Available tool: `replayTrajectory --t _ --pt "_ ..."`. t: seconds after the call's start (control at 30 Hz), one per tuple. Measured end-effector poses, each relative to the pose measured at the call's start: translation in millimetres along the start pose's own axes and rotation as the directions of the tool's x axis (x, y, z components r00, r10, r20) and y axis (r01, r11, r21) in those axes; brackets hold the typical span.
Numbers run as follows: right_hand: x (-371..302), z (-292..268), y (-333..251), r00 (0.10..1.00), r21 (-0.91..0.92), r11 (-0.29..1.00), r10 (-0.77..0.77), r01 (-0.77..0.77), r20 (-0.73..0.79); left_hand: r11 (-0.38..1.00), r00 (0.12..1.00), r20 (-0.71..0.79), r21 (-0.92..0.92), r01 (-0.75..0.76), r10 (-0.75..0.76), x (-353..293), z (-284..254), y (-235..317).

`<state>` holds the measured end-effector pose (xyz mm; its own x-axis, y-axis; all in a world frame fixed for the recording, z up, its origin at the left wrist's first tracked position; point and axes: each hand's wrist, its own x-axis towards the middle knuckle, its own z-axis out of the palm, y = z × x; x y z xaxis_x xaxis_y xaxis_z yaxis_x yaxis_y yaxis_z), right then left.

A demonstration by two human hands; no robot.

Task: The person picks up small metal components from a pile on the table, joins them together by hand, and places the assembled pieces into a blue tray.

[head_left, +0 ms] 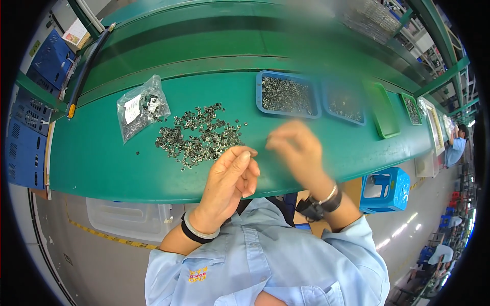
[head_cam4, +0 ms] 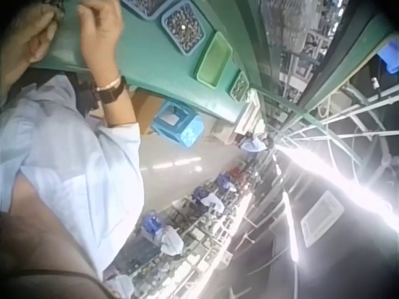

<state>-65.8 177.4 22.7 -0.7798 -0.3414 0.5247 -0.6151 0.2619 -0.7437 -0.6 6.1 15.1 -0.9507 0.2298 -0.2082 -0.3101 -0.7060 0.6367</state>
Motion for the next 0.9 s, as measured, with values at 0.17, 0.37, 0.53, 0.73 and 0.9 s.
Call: replayTrajectory --t 0.17,0.37,0.53,0.73,0.9 --pt "48 -20 23 0.983 -0.203 0.963 0.159 -0.176 -0.095 1.000 1.000 -0.013 0.009 0.011 -0.010 -6 -13 -1" --pt "56 3 22 0.930 -0.448 0.881 0.024 0.154 0.367 0.998 0.999 0.009 -0.045 0.054 -0.054 -7 -24 0" --pt "59 23 31 0.830 -0.493 0.826 0.057 0.273 0.555 0.994 0.996 0.036 -0.063 0.090 -0.088 -7 -27 1" --pt "46 11 17 0.883 -0.225 0.974 0.142 -0.042 0.447 0.992 0.994 0.048 -0.076 0.097 -0.094 -5 -27 1" --pt "10 4 -7 0.847 0.382 0.769 0.383 -0.513 0.368 0.994 0.994 0.046 -0.035 0.099 -0.097 -4 -19 1"
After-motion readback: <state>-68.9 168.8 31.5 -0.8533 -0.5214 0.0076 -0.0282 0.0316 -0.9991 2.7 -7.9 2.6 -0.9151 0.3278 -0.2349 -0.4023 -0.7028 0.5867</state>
